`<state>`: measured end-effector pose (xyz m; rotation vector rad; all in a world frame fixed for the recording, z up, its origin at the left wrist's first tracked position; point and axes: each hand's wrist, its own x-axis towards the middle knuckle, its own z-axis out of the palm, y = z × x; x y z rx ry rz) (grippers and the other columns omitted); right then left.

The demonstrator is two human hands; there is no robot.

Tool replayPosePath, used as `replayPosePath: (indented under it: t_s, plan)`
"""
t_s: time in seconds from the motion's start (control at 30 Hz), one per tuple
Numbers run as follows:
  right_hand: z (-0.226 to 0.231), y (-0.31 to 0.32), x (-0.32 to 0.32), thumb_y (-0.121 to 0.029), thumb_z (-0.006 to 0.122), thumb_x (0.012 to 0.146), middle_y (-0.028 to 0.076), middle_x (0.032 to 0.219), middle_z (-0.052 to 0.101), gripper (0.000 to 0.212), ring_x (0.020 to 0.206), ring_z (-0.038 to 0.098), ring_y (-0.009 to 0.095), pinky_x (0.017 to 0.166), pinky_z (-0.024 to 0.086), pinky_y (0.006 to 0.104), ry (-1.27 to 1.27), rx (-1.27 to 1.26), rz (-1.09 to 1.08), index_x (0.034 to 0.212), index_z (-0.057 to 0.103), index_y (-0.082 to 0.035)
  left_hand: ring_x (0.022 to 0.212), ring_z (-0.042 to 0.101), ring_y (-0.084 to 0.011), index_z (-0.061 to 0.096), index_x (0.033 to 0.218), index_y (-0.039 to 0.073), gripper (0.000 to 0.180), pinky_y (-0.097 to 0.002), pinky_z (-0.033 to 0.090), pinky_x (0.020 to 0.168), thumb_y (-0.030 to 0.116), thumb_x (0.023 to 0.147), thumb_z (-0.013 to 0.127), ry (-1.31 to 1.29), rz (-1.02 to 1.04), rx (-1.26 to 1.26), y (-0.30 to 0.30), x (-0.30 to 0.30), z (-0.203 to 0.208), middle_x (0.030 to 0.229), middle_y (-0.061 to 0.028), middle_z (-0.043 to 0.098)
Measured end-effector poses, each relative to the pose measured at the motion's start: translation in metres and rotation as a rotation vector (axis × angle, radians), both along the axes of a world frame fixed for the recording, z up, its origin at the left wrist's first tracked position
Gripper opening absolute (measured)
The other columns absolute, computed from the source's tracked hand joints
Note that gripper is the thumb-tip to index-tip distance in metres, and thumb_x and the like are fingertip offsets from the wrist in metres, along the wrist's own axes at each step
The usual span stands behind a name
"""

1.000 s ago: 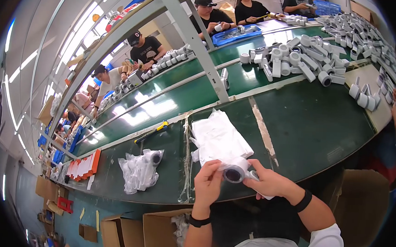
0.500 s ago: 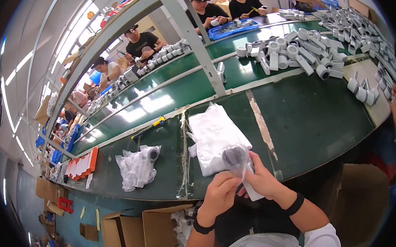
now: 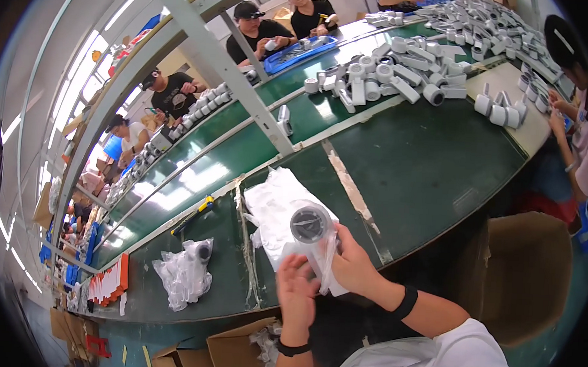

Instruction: The person picks up a white plastic component, slides it into a clear plastic bag by hand, and places the bagged item onto the workbench. After repeating this process for several components, the person gathers the bagged items and drops them into a cardboard box.

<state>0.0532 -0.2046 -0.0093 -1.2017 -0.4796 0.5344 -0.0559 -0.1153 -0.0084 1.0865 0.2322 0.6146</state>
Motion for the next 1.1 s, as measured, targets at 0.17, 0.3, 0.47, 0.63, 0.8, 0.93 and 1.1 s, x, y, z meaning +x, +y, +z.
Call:
replayPosePath:
  t_s: [0.17, 0.3, 0.47, 0.63, 0.8, 0.93, 1.1]
  plan:
    - [-0.001, 0.006, -0.015, -0.004, 0.051, 0.088, 0.02, 0.107, 0.062, 0.031, 0.09, 0.058, 0.036, 0.081, 0.048, 0.0391, -0.548, -0.246, -0.402, 0.118, 0.058, 0.003, 0.114, 0.058, -0.0251, 0.021, 0.148, 0.006, 0.062, -0.0391, 0.056, 0.08, 0.014, 0.098, 0.056, 0.081, -0.232, -0.176, -0.008, -0.003, -0.008, 0.138, -0.0135, 0.048]
    - [0.015, -0.001, -0.001, 0.008, 0.052, 0.076, 0.018, 0.091, 0.065, 0.029, 0.086, 0.062, 0.035, 0.074, 0.049, 0.0395, -0.649, -0.151, -0.453, 0.102, 0.065, 0.003, 0.099, 0.066, -0.0269, 0.037, 0.138, 0.004, 0.045, -0.0409, 0.061, 0.072, 0.007, 0.097, 0.055, 0.082, -0.299, -0.295, 0.013, -0.012, -0.009, 0.124, -0.0145, 0.058]
    - [0.002, -0.006, -0.007, 0.01, 0.057, 0.075, 0.018, 0.079, 0.064, 0.029, 0.069, 0.063, 0.034, 0.061, 0.05, 0.0367, -0.841, -0.158, -0.422, 0.101, 0.067, 0.002, 0.1, 0.067, -0.0305, 0.041, 0.135, 0.005, 0.043, -0.0418, 0.061, 0.069, 0.008, 0.096, 0.058, -0.108, -0.283, -0.395, 0.03, -0.025, -0.016, 0.121, -0.0155, 0.06]
    - [-0.002, -0.006, -0.026, 0.003, 0.063, 0.081, 0.016, 0.074, 0.063, 0.02, 0.066, 0.063, 0.031, 0.06, 0.05, 0.0355, -0.859, -0.198, -0.215, 0.099, 0.069, -0.002, 0.098, 0.067, -0.0333, 0.046, 0.13, 0.002, 0.039, -0.0421, 0.062, 0.068, 0.003, 0.093, 0.06, -0.142, 0.032, -0.266, 0.058, -0.056, -0.007, 0.117, -0.0163, 0.062]
    - [-0.011, -0.02, -0.017, -0.003, 0.065, 0.084, 0.014, 0.074, 0.065, 0.014, 0.06, 0.063, 0.022, 0.056, 0.049, 0.0304, -0.667, -0.332, -0.069, 0.097, 0.069, -0.001, 0.085, 0.067, -0.0234, 0.05, 0.126, -0.001, 0.041, -0.0335, 0.061, 0.059, 0.001, 0.088, 0.064, 0.026, 0.706, 0.039, 0.111, -0.127, 0.024, 0.11, -0.0128, 0.063]
    - [-0.038, -0.02, -0.004, -0.006, 0.066, 0.087, 0.01, 0.072, 0.066, 0.013, 0.058, 0.059, 0.014, 0.055, 0.046, 0.0264, -0.536, -0.337, -0.085, 0.096, 0.069, 0.002, 0.085, 0.065, -0.02, 0.046, 0.132, -0.003, 0.048, -0.0271, 0.058, 0.057, 0.0, 0.088, 0.064, 0.243, 1.188, 0.233, 0.173, -0.204, 0.043, 0.114, -0.0126, 0.061]
    - [-0.052, -0.016, 0.0, -0.009, 0.066, 0.088, 0.009, 0.067, 0.064, 0.013, 0.058, 0.056, 0.01, 0.054, 0.045, 0.0256, -0.481, -0.343, -0.124, 0.092, 0.068, 0.003, 0.077, 0.064, -0.0201, 0.045, 0.133, -0.004, 0.053, -0.0271, 0.053, 0.05, -0.002, 0.084, 0.066, 0.534, 1.375, 0.34, 0.291, -0.28, -0.001, 0.111, -0.0166, 0.062]
